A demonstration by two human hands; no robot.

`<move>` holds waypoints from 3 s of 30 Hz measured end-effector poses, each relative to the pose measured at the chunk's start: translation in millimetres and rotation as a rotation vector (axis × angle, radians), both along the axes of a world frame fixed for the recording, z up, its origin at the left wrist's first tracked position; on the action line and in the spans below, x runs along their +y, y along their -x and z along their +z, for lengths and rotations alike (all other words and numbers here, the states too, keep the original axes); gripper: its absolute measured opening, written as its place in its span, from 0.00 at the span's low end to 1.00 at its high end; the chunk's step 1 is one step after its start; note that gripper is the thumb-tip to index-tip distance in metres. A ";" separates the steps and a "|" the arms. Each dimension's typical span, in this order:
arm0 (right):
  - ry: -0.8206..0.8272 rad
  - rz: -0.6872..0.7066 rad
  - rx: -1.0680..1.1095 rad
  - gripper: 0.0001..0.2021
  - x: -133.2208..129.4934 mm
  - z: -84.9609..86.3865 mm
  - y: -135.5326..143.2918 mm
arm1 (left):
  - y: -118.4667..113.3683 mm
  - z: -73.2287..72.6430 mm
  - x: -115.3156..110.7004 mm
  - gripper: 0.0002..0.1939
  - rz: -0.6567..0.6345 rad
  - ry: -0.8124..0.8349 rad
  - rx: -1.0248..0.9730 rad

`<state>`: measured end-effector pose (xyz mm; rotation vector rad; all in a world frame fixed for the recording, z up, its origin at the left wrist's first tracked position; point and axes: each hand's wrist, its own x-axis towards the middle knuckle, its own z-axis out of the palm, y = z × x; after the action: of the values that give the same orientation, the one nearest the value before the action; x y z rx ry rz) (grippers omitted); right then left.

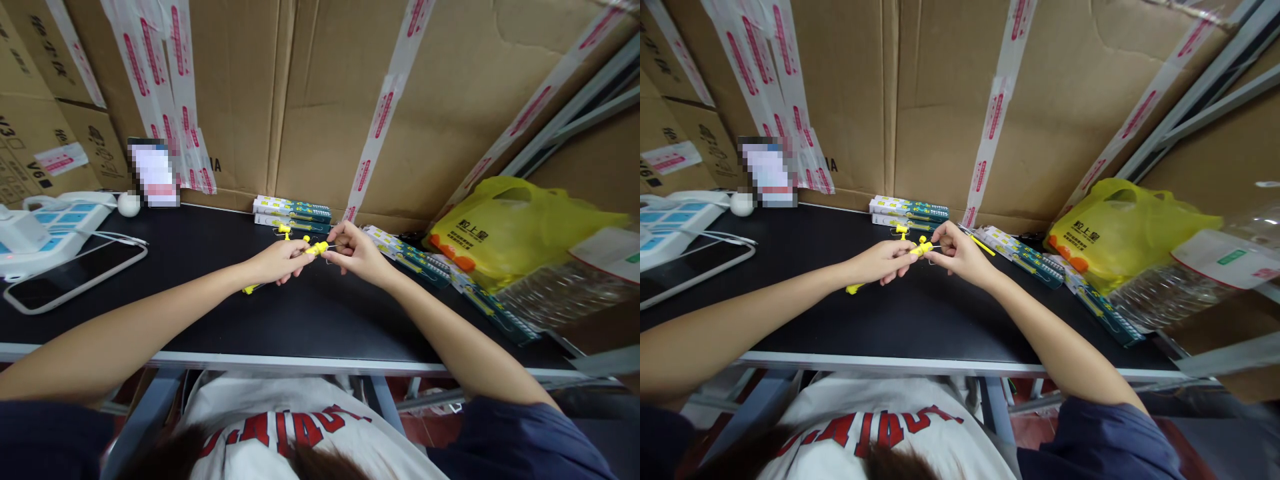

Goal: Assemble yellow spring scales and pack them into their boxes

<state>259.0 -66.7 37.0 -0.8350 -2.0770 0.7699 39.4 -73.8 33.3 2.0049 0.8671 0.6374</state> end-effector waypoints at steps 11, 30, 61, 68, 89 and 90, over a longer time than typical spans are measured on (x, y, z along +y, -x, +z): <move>0.087 -0.004 -0.035 0.21 1.5 -1.1 -1.0 | -0.1 0.6 0.5 0.13 -0.063 0.046 -0.037; 0.086 0.077 -0.013 0.22 2.3 -0.8 -1.8 | -2.6 0.6 0.3 0.11 -0.007 0.089 -0.062; -0.153 -0.027 -0.097 0.06 -7.6 7.1 -1.3 | -1.4 -7.0 6.6 0.15 0.002 0.176 -0.144; 0.166 0.112 -0.022 0.17 -3.8 13.0 -7.5 | 2.4 2.8 2.7 0.15 -0.153 0.382 -0.137; 0.144 0.039 0.027 0.15 -3.3 -9.9 5.7 | -3.2 -2.0 -8.6 0.16 0.146 -0.494 0.359; 0.130 0.025 0.013 0.15 -4.9 -9.5 6.6 | -4.1 -2.2 -10.2 0.17 0.179 -0.530 0.413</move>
<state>252.4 -71.5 27.5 -0.8739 -2.0462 0.9297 43.5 -84.0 31.1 2.6152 1.2287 0.6047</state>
